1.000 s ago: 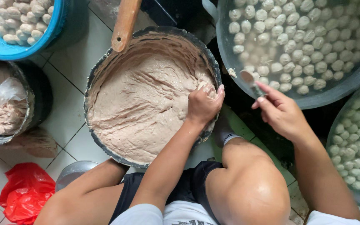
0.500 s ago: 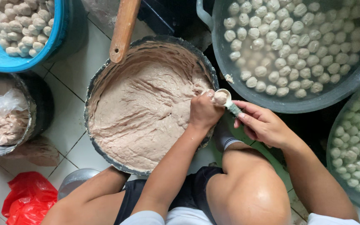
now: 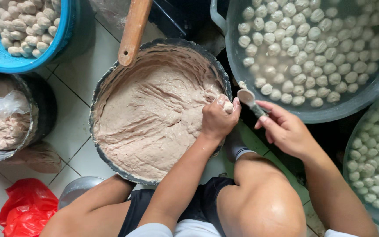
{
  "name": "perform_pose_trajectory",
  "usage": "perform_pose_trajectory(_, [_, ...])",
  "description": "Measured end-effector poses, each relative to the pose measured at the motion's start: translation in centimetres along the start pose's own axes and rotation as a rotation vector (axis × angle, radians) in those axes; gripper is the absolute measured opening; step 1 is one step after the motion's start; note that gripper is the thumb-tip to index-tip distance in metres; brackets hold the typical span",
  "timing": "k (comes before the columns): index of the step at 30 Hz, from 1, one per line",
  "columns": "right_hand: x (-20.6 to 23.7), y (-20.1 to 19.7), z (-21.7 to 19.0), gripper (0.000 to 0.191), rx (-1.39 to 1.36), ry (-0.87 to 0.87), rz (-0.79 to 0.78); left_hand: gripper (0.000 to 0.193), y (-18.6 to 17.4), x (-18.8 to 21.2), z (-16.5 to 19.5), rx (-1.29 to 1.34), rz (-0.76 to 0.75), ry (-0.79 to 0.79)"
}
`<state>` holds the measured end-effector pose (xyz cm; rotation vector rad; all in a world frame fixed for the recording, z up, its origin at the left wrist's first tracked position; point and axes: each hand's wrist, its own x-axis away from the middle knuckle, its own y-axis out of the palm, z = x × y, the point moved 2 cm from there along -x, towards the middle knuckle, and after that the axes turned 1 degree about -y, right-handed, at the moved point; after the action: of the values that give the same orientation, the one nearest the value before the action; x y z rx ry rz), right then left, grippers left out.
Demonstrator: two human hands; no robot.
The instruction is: The person scoops a thick paste from a large bowl using a small spoon and releases small portions into a basin of water to form balls. The person repeats this scooping and releasing motion continuously.
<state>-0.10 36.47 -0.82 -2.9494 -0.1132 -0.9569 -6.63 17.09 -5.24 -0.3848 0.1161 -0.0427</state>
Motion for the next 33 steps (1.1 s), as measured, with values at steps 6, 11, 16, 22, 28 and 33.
perform_pose_trajectory(6, [-0.8, 1.3, -0.5, 0.046, -0.118, 0.092, -0.163, 0.018, -0.1, -0.1, 0.0, -0.101, -0.095, -0.027])
perform_pose_trajectory(11, [-2.5, 0.8, -1.2, 0.048, -0.127, 0.119, -0.131, 0.051, -2.1, -0.7, 0.7, -0.447, -0.203, -0.373])
perform_pose_trajectory(16, [-4.3, -0.5, -2.7, 0.049, 0.414, -0.179, 0.263, 0.078, -4.5, 0.7, 1.3, -0.535, -0.158, -0.485])
perform_pose_trajectory(22, [-4.6, -1.0, -4.2, 0.033, 0.832, -0.493, 0.481, 0.065, -4.5, -0.3, -1.2, -0.434, -0.255, -0.389])
perform_pose_trajectory(28, [-3.6, -1.3, -3.8, 0.031, 0.568, -0.341, 0.533, 0.044, -3.0, -0.7, -1.6, -0.290, -0.168, -0.131])
perform_pose_trajectory(33, [-2.3, -0.3, -2.6, 0.032, 0.130, -0.085, 0.208, 0.027, -1.8, -0.9, -1.8, -0.121, -0.055, 0.080])
